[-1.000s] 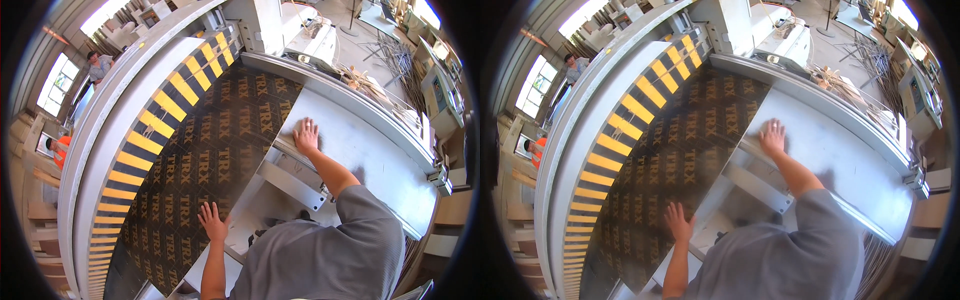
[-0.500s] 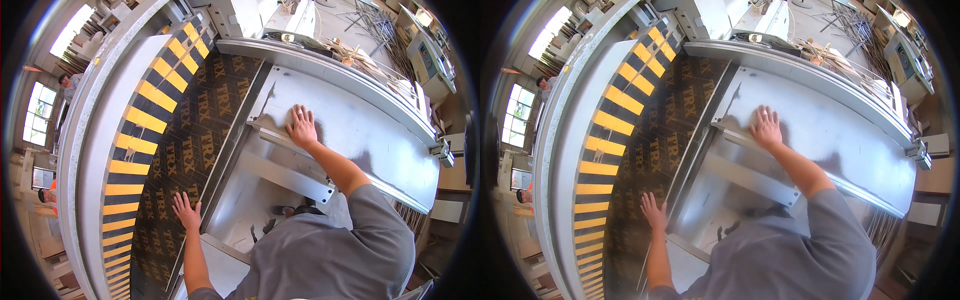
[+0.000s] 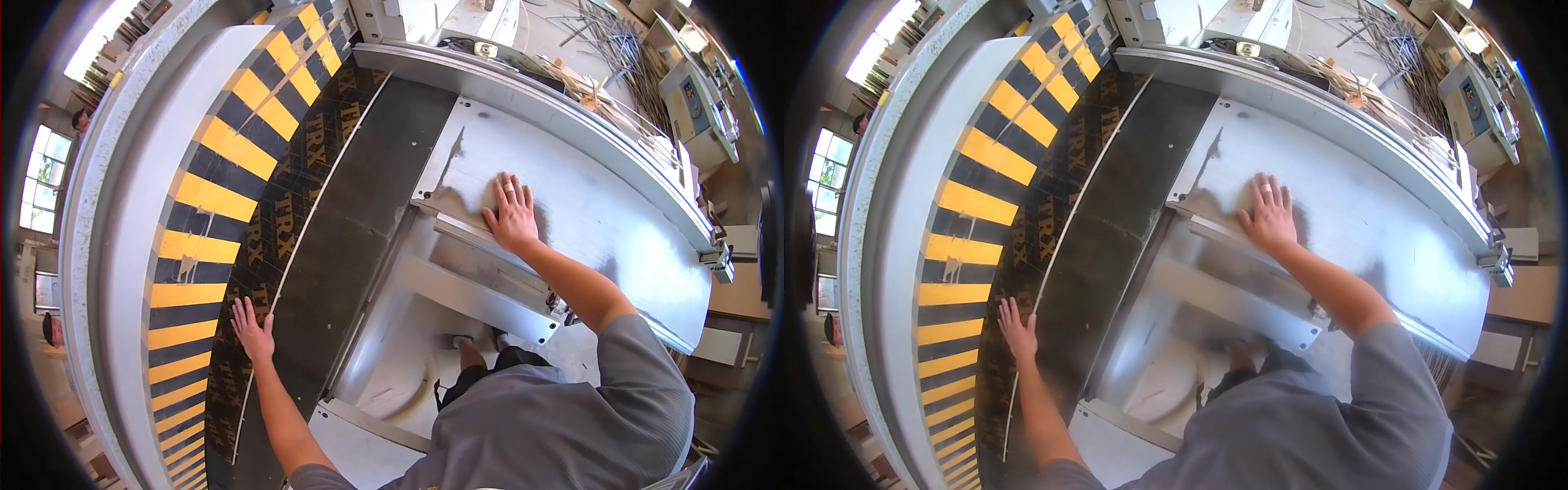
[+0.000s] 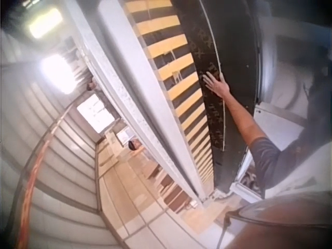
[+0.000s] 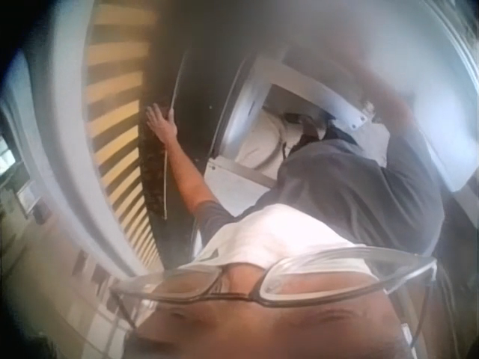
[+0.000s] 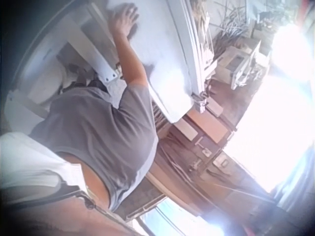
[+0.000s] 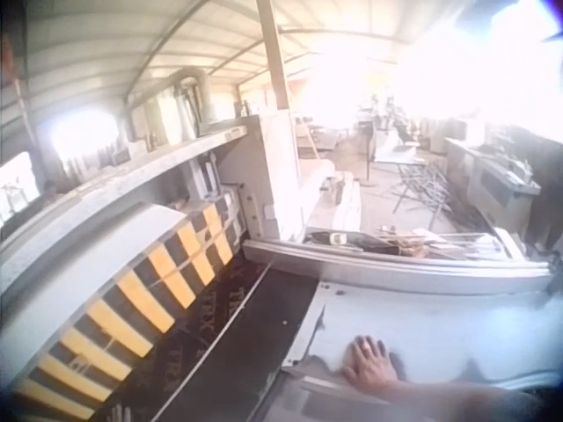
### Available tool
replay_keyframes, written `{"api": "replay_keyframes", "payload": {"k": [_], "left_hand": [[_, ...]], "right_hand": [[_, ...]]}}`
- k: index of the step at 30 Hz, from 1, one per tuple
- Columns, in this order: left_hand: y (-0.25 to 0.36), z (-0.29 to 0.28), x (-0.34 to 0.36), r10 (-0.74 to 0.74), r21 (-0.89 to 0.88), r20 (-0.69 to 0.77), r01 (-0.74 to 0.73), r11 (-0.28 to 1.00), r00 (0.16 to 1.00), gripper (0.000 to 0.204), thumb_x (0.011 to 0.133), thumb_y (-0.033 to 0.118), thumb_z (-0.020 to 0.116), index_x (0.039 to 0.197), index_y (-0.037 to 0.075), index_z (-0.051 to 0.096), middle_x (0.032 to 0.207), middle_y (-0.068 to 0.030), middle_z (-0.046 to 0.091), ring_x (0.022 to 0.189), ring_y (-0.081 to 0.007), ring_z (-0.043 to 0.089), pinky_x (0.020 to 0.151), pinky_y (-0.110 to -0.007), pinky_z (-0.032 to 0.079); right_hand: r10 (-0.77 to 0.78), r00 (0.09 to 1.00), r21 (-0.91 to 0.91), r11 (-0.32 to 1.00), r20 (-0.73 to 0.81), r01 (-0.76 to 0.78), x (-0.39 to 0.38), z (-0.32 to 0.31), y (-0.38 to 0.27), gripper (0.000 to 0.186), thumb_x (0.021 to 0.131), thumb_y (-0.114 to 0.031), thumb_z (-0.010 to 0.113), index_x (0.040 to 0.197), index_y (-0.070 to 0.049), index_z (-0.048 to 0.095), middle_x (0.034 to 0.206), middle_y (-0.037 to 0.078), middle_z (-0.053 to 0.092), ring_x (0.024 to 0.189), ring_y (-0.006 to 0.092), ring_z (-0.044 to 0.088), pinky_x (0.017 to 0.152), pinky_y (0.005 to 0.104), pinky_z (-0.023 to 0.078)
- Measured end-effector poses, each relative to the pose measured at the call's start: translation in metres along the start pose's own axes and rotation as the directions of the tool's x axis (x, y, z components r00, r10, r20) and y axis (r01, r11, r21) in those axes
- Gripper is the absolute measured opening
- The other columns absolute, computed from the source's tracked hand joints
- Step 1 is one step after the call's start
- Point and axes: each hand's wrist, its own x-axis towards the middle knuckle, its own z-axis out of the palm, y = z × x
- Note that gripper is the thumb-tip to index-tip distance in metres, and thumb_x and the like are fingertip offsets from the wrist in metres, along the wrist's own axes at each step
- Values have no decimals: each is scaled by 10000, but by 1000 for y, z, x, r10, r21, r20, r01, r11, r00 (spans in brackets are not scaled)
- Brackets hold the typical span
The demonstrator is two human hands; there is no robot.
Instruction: The person operates an industrial panel saw to cut wooden boards, clears scrap wood strips, opens and closes the machine's blade cover, and loads another large wooden panel into the machine to cut it.
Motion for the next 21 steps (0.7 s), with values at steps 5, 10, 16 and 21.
{"api": "replay_keyframes", "payload": {"k": [5, 10, 16, 21], "left_hand": [[-31, 6, 29, -16, 26, -1, 16, 1000, 1000, 751, 1007, 498, 576, 1631, 180, 306, 1691, -137, 272, 1548, -353, 265, 1264, -541, 197], [-36, 2, 57, -114, -22, 66, 116, 993, 991, 704, 1025, 516, 542, 1625, 219, 322, 1631, -166, 389, 1476, -410, 372, 1223, -528, 281], [-47, 5, 73, -202, -64, 147, 213, 975, 968, 693, 1034, 550, 519, 1561, 114, 413, 1563, -200, 472, 1414, -423, 450, 1142, -456, 404], [-64, 15, 77, -286, -12, 209, 295, 955, 935, 773, 1027, 640, 453, 1565, 87, 403, 1577, -190, 459, 1428, -412, 438, 1146, -435, 402]], "right_hand": [[20, 997, -27, 999, 76, -18, 3, -1, -8, 737, 1052, -475, 454, 1620, -50, 256, 1706, 175, 180, 1598, 334, 80, 1303, 497, 44], [28, 998, -36, 999, 51, -26, 4, -8, -7, 726, 1042, -440, 489, 1611, -42, 276, 1702, 180, 195, 1594, 342, 102, 1299, 496, 61], [14, 999, -39, 999, 51, -12, 7, -3, -9, 725, 1032, -411, 520, 1605, -33, 282, 1697, 185, 206, 1592, 348, 110, 1298, 498, 69], [2, 999, -46, 999, 45, 0, 7, 0, -9, 731, 1030, -402, 535, 1604, -31, 276, 1691, 193, 212, 1590, 359, 109, 1298, 505, 69]]}}
